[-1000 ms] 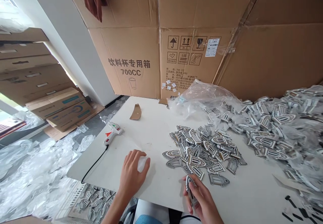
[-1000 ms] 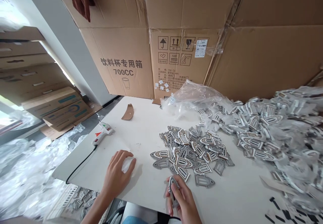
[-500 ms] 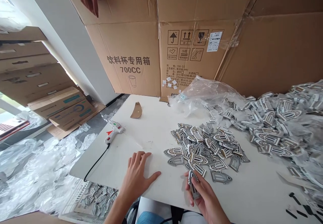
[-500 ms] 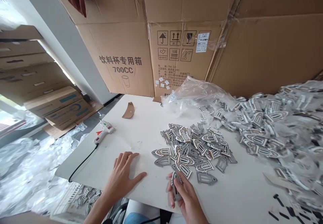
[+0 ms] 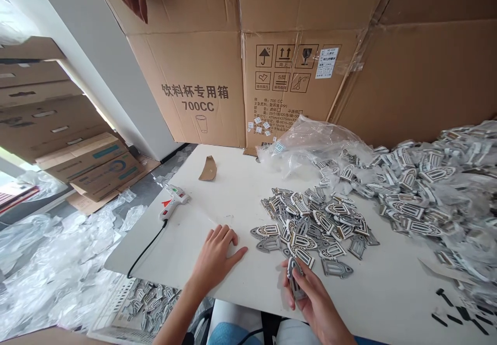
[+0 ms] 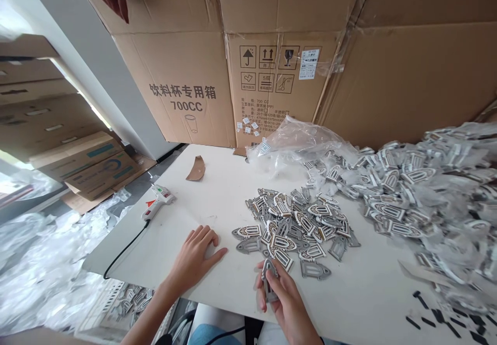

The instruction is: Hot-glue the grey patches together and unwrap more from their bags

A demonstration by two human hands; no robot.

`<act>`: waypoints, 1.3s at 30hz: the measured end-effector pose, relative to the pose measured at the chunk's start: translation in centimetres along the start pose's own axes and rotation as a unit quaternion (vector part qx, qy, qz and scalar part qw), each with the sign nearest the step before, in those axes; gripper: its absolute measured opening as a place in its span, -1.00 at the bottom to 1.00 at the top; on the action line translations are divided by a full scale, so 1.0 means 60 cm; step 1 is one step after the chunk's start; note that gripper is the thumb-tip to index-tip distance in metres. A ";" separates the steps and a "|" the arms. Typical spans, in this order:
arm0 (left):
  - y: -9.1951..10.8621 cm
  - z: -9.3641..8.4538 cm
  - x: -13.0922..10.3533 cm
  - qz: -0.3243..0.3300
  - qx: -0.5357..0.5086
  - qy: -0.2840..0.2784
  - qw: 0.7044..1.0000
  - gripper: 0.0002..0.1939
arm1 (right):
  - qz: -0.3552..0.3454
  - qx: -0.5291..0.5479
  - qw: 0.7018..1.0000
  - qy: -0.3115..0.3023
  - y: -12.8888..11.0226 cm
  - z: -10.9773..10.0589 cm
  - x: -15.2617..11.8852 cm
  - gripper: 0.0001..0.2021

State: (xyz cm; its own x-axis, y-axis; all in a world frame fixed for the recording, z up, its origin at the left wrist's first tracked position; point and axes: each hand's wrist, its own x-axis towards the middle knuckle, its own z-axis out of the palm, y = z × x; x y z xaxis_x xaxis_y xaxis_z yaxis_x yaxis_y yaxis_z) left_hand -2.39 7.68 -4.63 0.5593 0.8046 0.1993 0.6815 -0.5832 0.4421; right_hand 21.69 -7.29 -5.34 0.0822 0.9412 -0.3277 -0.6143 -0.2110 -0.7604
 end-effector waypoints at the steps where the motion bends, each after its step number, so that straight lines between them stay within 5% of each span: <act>1: 0.001 0.000 -0.001 -0.004 -0.003 0.000 1.000 -0.70 | 0.001 0.001 1.000 0.000 -0.001 0.000 -0.001 -0.58; 24: 0.001 0.002 -0.004 0.010 -0.050 0.004 0.999 -0.70 | -0.008 -0.005 1.000 -0.010 -0.010 -0.003 -0.006 -0.57; 31: -0.008 -0.006 0.024 -0.063 -0.112 0.040 0.991 -0.57 | -0.025 -0.003 1.000 -0.004 -0.005 -0.006 -0.009 -0.57; 36: -0.014 -0.004 0.049 -0.171 -0.226 0.143 0.948 -0.45 | -0.048 -0.012 0.999 0.010 -0.002 -0.007 -0.014 -0.56; 39: -0.019 -0.010 0.058 -0.251 -0.385 0.144 0.877 -0.40 | -0.054 -0.018 0.998 0.014 0.001 -0.010 -0.015 -0.55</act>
State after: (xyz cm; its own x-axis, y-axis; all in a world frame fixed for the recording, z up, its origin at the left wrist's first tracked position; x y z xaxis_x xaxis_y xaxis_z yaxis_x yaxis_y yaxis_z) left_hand -1.51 11.18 -3.89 0.0623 0.9978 -0.0246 0.2252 0.0100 0.9743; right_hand 22.04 -8.32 -5.45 0.1689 0.9512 -0.2581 -0.5719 -0.1187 -0.8117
